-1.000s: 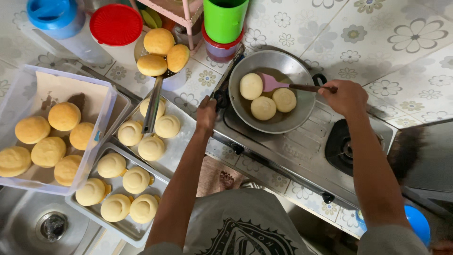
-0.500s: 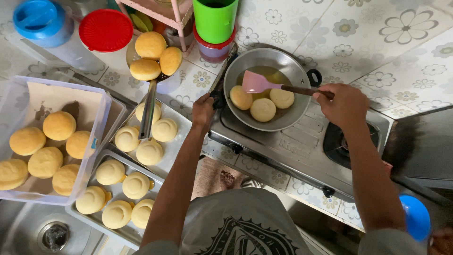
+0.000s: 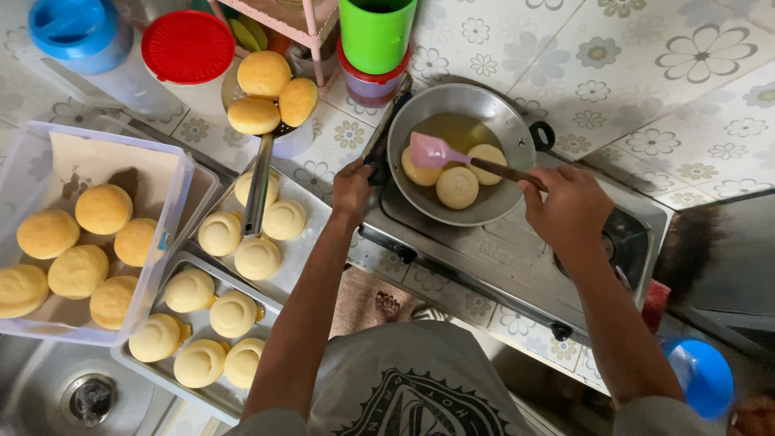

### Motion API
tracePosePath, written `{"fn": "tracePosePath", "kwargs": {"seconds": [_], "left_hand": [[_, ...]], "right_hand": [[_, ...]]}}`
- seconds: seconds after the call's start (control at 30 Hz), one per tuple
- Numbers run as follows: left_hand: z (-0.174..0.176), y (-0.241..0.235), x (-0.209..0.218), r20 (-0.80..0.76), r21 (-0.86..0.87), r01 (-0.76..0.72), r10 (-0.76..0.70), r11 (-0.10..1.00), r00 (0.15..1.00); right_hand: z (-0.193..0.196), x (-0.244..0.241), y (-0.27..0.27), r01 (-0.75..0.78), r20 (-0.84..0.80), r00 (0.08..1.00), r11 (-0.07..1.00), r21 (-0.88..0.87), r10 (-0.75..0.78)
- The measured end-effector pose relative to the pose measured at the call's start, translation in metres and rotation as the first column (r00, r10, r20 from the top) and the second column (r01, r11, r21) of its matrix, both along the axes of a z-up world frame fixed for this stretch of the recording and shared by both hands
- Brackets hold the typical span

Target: The person places shaped dough into a pan of hot oil, uses a spatula to flip the dough pieces as they fry, and then transfers the cooked doughnuts to a tray.

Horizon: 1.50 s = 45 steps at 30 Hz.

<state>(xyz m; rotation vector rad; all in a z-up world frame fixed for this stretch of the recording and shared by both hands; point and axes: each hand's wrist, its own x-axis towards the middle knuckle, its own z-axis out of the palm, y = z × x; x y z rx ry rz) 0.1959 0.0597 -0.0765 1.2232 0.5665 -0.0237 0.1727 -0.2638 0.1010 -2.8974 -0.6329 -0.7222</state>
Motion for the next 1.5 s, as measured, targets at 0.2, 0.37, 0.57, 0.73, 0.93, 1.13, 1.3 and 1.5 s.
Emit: {"fn": "tracePosePath", "kwargs": {"seconds": [0.2,0.37,0.57,0.73,0.93,1.13,1.3,1.5], "left_hand": [[0.004,0.000,0.002,-0.054,0.000,-0.020,0.020,1.000,0.998],[0.009,-0.002,0.003,-0.066,-0.002,-0.056,0.056,0.998,0.996],[0.006,-0.009,0.005,-0.072,0.004,-0.084,0.084,0.996,0.994],[-0.009,-0.004,0.005,-0.119,0.080,-0.105,0.114,0.991,0.986],[-0.023,-0.002,0.004,-0.116,0.114,-0.076,0.089,0.991,0.989],[-0.011,-0.007,-0.007,-0.101,0.093,-0.072,0.081,0.993,0.992],[-0.014,-0.011,-0.015,-0.018,0.027,-0.080,0.080,0.996,0.997],[0.022,-0.013,-0.038,-0.039,0.009,-0.043,0.043,0.999,0.998]], "right_hand": [[-0.003,0.005,-0.001,0.040,0.131,0.991,0.999,-0.033,-0.035],[-0.006,0.013,-0.013,0.128,0.183,0.976,0.992,-0.024,-0.121],[-0.019,0.017,-0.024,0.168,0.184,0.970,0.985,-0.048,-0.156],[-0.023,0.014,-0.022,0.180,0.175,0.969,0.984,-0.013,-0.175],[-0.039,0.015,-0.036,0.254,0.192,0.949,0.967,-0.001,-0.249],[-0.048,0.001,-0.036,0.280,0.106,0.952,0.957,0.079,-0.288],[-0.059,-0.008,-0.026,0.309,0.066,0.945,0.942,0.135,-0.319],[-0.064,-0.015,-0.023,0.419,-0.079,0.908,0.902,0.102,-0.412]]}}
